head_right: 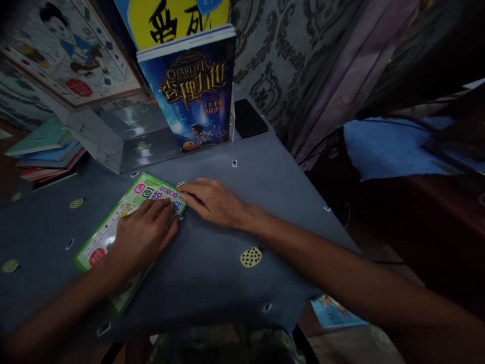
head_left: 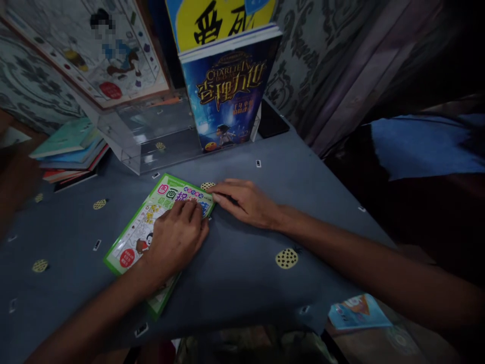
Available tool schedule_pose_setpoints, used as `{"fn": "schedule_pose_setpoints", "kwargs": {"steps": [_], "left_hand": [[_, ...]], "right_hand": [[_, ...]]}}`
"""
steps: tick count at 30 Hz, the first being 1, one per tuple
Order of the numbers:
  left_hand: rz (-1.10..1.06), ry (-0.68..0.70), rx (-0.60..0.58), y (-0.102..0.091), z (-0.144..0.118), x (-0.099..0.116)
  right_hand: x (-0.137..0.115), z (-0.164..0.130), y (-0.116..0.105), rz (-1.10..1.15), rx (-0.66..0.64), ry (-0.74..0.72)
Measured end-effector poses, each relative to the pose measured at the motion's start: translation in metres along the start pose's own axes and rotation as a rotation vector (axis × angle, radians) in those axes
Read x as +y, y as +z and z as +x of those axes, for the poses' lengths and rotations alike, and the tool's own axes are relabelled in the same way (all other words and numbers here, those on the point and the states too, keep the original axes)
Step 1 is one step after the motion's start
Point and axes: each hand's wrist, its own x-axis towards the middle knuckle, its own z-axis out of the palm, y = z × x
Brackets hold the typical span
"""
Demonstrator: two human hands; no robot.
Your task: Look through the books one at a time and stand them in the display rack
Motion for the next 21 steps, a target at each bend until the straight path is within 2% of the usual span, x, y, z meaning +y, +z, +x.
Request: {"fn": "schedule_pose_setpoints", "kwargs": {"steps": [6,12,16,21], "left_hand": [[-0.18,0.077,-0.074,0.001,-0.013,-0.024],[-0.216,0.001,-0.128,0.014,-0.032,-0.035],[-0.167,-0.061,-0.123,0.02,-0.027,-0.034],[-0.157,-0.102,-0.15,0.026,-0.005,-0.039]], "right_hand": [[-0.005,-0.005,0.006,-0.137,0.002,0.046],[-0.01,0.0,0.013,-0.175,-0.053,0.006],[0.0,0.012,0.02,-0.2,-0.069,-0.031],[0.016,0.031,0.025,-0.191,-0.116,-0.061]]}}
